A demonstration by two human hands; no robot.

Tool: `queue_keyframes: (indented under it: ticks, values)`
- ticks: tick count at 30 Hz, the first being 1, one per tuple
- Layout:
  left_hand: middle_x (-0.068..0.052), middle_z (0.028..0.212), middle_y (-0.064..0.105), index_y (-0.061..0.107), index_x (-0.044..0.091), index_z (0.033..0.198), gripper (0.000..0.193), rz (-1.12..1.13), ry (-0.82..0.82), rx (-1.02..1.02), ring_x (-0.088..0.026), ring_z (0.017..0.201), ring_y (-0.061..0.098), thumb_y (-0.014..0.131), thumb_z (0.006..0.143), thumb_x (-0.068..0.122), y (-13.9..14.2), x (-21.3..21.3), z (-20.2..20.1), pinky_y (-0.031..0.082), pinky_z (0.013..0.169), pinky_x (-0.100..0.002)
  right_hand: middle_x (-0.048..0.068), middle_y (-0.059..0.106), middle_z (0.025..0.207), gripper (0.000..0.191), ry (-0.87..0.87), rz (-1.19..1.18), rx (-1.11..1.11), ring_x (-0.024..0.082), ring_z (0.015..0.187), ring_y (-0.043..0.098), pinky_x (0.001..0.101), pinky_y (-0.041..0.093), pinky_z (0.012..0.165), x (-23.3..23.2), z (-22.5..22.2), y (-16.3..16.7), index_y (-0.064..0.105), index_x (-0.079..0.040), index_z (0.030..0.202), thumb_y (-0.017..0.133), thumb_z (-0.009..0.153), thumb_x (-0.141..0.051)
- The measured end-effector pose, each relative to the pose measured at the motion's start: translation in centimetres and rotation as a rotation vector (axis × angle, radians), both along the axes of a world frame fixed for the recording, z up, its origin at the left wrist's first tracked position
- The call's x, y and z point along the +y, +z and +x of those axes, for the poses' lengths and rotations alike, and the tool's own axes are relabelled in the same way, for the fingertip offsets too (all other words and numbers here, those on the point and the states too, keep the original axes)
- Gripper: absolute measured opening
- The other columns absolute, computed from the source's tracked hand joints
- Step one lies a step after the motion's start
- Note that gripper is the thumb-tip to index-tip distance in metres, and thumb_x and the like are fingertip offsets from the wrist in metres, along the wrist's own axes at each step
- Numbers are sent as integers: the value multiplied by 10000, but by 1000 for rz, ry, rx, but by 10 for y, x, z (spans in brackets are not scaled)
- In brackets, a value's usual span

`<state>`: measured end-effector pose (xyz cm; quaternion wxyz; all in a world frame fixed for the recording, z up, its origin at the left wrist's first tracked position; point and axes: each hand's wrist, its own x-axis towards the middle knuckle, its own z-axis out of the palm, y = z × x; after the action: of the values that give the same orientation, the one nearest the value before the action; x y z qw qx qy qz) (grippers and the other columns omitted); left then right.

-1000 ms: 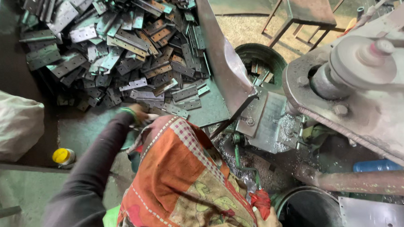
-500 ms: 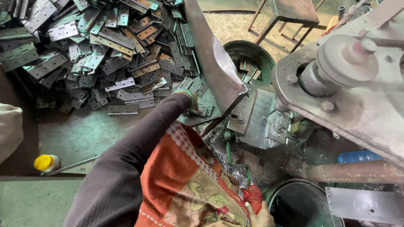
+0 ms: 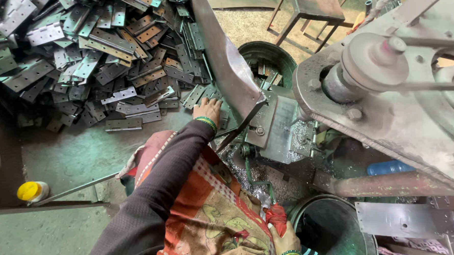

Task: The person sits on the floor and repeatedly places metal hinge blanks into a press machine, then removes the processed pieces. The person handles the blanks one at a time and uses a red cloth to wipe the machine surface between cycles.

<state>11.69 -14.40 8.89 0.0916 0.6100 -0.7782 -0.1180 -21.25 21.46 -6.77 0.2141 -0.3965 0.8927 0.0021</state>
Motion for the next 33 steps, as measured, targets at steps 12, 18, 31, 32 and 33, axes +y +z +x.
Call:
queue_keyframes:
  ticks: [12, 18, 31, 32, 33]
  values:
    - [-6, 1189, 667, 748, 190, 1114, 221, 20, -76, -76, -210, 1237, 529, 658, 913, 163, 1, -1, -9, 453, 985, -489, 268, 721, 1162, 901, 12, -37, 16, 460, 1099, 693, 505, 564, 941, 2, -3, -1, 549, -169, 1432, 709, 729, -710]
    - [-33, 1214, 647, 730, 186, 1125, 264, 118, -119, -10, -239, 1268, 533, 720, 861, 185, -1, -1, -8, 467, 993, -485, 259, 717, 1178, 885, 26, -27, 8, 457, 1105, 689, 500, 564, 945, 1, 0, 7, 555, -155, 1418, 694, 746, -713]
    - [-144, 1078, 755, 636, 38, 1216, 410, 187, 231, 843, -268, 966, 746, 773, 861, 191, 5, -18, 2, 578, 896, -390, 247, 695, 1237, 909, -27, 25, -17, 432, 1149, 677, 469, 561, 967, -4, 10, 23, 520, -139, 1457, 721, 761, -688]
    - [-147, 1061, 755, 634, 34, 1208, 410, 169, 235, 855, -272, 956, 749, 779, 858, 188, 5, -18, 2, 581, 882, -388, 248, 696, 1233, 903, -26, 25, -15, 433, 1145, 679, 470, 563, 964, -5, 10, 24, 523, -139, 1452, 721, 763, -689]
    - [-149, 1044, 755, 631, 30, 1201, 409, 150, 237, 867, -276, 945, 752, 785, 854, 185, 5, -17, 2, 585, 868, -386, 248, 701, 1226, 892, -19, 18, -16, 434, 1142, 681, 473, 563, 964, -5, 11, 25, 531, -147, 1448, 719, 761, -686]
